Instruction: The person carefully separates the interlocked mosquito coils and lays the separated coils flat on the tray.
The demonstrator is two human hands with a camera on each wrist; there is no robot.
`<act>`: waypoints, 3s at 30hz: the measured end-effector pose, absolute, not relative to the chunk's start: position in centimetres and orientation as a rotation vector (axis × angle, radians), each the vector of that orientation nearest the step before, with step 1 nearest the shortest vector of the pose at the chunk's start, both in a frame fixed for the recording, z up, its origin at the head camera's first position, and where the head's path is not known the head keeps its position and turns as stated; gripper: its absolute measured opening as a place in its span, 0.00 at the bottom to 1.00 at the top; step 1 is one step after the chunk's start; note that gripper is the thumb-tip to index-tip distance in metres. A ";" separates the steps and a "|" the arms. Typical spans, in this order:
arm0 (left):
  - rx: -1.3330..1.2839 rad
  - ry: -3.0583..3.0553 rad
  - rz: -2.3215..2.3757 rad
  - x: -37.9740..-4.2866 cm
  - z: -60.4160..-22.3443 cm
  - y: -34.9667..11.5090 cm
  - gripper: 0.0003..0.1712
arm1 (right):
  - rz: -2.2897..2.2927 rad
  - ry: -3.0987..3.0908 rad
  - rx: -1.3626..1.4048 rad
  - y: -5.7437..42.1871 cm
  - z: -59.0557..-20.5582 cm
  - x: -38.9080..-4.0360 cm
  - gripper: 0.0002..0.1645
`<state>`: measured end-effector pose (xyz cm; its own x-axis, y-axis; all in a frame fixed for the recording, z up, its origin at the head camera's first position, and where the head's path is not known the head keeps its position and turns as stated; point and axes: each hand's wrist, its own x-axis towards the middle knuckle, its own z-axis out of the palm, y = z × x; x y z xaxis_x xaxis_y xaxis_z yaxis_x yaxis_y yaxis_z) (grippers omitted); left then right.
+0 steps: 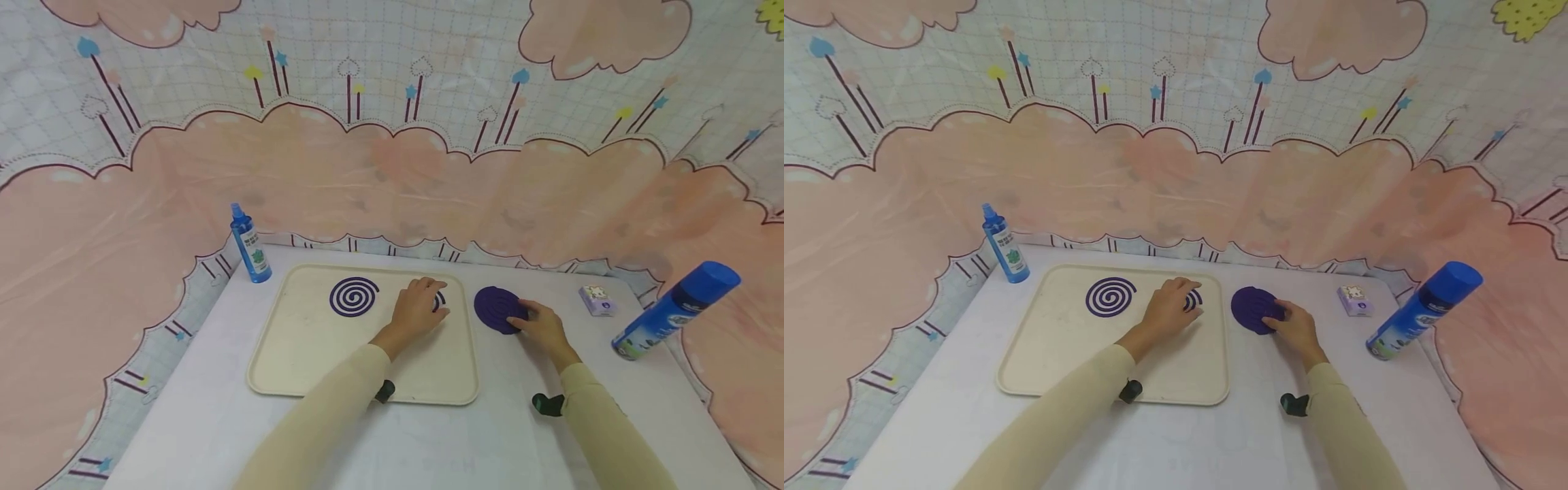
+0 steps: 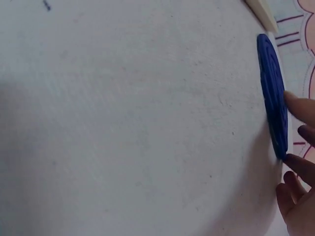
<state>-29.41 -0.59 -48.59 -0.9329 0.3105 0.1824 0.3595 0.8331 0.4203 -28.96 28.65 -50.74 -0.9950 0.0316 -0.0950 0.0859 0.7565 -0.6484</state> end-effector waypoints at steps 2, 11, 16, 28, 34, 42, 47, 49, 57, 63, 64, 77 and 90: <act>-0.553 -2.911 -0.689 -29.3 -48.6 -0.2 0.31 | -1.036 2.888 0.054 28.4 -50.9 -29.0 0.38; -0.639 -2.921 -0.654 -28.9 -49.6 1.7 0.31 | -1.187 2.839 0.053 28.2 -50.6 -28.6 0.39; -0.664 -2.940 -0.682 -28.4 -49.1 2.5 0.32 | -1.388 2.749 0.136 28.5 -50.4 -28.2 0.34; -0.666 -3.001 -0.782 -28.1 -49.2 2.6 0.35 | -1.755 2.393 0.307 28.7 -49.5 -27.6 0.34; -0.658 -3.022 -0.834 -28.0 -49.2 2.3 0.37 | -1.863 2.325 0.197 27.6 -49.1 -27.4 0.34; -0.548 -2.883 -1.110 -28.0 -49.2 1.3 0.30 | -1.991 2.153 0.088 26.4 -48.9 -27.5 0.29; -0.552 -2.812 -1.225 -28.3 -48.9 0.3 0.29 | -2.034 2.113 0.064 25.8 -48.7 -27.5 0.26; -0.555 -2.801 -1.267 -28.4 -48.9 0.0 0.29 | -2.045 2.099 0.049 25.5 -48.6 -27.5 0.27; -0.532 -2.732 -1.328 -29.0 -48.9 -1.1 0.29 | -2.070 2.086 -0.021 24.3 -48.1 -27.9 0.31; -0.410 -2.667 -1.539 -29.1 -48.3 -1.9 0.30 | -2.070 2.088 -0.078 23.3 -47.4 -28.3 0.32; -0.377 -2.645 -1.597 -29.1 -48.1 -2.0 0.30 | -2.068 2.091 -0.092 23.1 -47.2 -28.4 0.32; -0.162 -2.455 -1.913 -29.1 -45.3 -4.0 0.30 | -2.051 2.122 -0.200 20.9 -44.9 -29.0 0.29; -0.240 -2.350 -1.946 -29.2 -42.4 -6.9 0.30 | -2.093 2.146 -0.277 18.6 -41.8 -29.6 0.28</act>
